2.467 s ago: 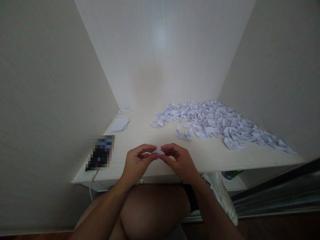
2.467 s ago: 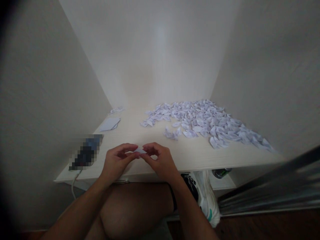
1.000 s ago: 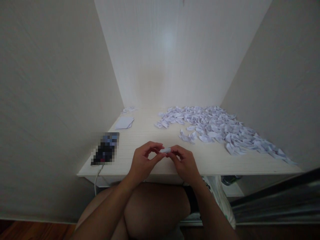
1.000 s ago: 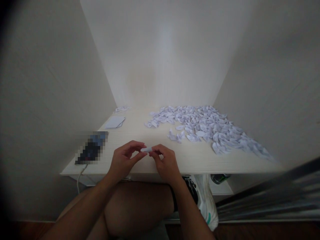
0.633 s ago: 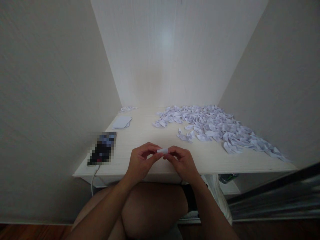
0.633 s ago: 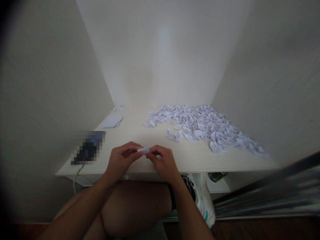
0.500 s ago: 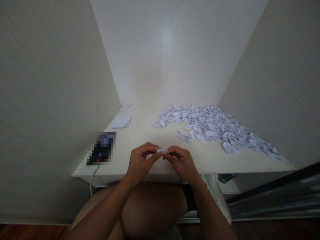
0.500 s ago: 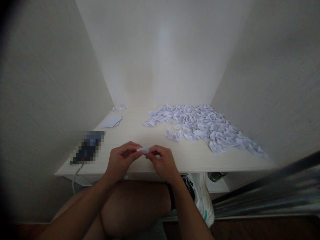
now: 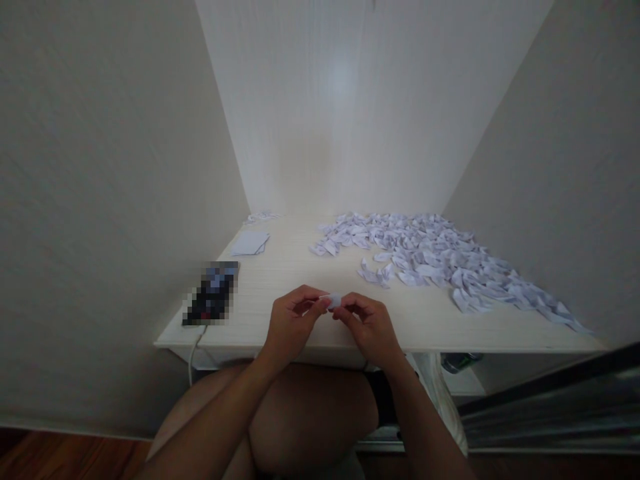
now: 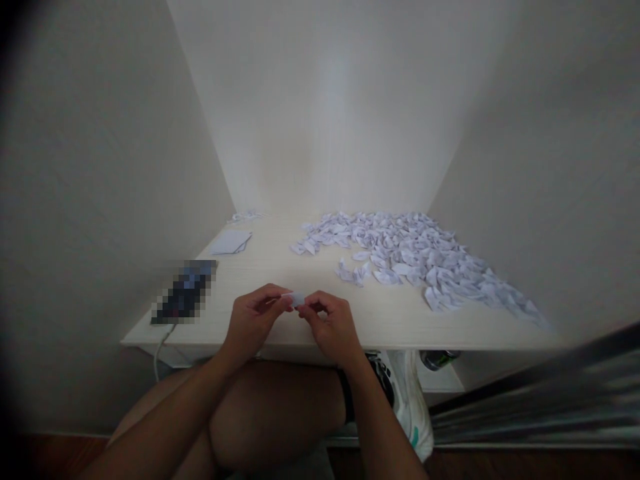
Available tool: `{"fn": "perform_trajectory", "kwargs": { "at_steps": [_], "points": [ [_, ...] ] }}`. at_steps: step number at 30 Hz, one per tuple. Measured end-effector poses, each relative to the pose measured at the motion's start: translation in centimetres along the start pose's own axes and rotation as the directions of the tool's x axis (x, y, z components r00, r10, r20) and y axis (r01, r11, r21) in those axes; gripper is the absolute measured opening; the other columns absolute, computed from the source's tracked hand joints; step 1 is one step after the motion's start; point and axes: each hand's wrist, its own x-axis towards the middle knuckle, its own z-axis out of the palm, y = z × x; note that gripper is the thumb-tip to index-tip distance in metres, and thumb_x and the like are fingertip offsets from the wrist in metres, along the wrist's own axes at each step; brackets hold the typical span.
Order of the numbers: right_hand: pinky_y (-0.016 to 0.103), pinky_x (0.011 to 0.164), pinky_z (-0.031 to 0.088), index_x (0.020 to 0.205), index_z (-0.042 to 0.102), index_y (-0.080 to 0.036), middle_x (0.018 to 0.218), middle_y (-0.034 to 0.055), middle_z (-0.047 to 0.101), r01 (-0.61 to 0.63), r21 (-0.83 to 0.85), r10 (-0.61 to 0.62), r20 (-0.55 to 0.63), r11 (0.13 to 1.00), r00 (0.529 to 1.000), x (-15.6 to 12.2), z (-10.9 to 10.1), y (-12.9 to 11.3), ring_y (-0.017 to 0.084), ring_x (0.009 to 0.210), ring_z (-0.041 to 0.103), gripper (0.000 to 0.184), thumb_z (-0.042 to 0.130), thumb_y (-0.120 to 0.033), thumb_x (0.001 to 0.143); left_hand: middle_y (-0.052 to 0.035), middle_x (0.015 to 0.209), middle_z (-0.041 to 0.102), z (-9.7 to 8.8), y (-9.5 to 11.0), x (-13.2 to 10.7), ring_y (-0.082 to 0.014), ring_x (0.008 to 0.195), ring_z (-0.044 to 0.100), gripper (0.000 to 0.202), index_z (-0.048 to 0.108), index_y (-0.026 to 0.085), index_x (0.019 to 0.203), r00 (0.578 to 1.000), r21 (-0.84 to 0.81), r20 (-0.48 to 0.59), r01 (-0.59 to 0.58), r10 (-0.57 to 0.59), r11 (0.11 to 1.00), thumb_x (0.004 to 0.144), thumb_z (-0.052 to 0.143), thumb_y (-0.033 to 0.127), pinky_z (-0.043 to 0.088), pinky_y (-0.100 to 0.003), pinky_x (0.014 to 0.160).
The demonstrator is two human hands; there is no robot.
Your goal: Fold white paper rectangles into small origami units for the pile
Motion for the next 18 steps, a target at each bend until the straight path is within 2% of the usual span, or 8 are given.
{"fn": "perform_trajectory", "kwargs": {
  "at_steps": [3, 7, 18],
  "points": [
    [0.028, 0.067, 0.05, 0.073, 0.065, -0.02, 0.07, 0.0031, 0.07, -0.012, 0.003, 0.013, -0.03, 1.0, 0.999, 0.01, 0.06, -0.01, 0.018, 0.067, 0.066, 0.018, 0.066, -0.032, 0.085, -0.0022, 0.071, 0.069, -0.1, -0.31, 0.22, -0.0154, 0.064, 0.066, 0.022, 0.071, 0.017, 0.075, 0.997, 0.027, 0.044, 0.068, -0.069, 0.997, 0.078, 0.075, 0.038, 0.056, -0.027, 0.063],
    [0.027, 0.063, 0.049, 0.073, 0.063, -0.02, 0.069, 0.0033, 0.07, -0.027, -0.02, 0.026, -0.032, 0.999, 0.999, 0.01, 0.16, -0.15, 0.018, 0.066, 0.066, 0.019, 0.066, -0.034, 0.086, -0.0008, 0.069, 0.065, -0.07, -0.58, 0.35, -0.0136, 0.06, 0.063, 0.025, 0.067, 0.016, 0.071, 0.997, 0.043, 0.034, 0.072, -0.073, 0.996, 0.079, 0.073, 0.039, 0.055, -0.025, 0.058],
    [0.027, 0.062, 0.049, 0.072, 0.062, -0.02, 0.067, 0.0031, 0.07, -0.069, -0.039, 0.068, -0.036, 0.997, 0.997, 0.12, 0.2, -0.34, 0.018, 0.064, 0.065, 0.024, 0.066, -0.039, 0.085, -0.0015, 0.067, 0.069, -0.16, -0.45, 0.47, -0.0154, 0.057, 0.065, 0.026, 0.068, 0.017, 0.067, 0.987, 0.076, 0.081, 0.131, -0.137, 0.988, 0.076, 0.075, 0.041, 0.054, -0.026, 0.055]
  ]
}}
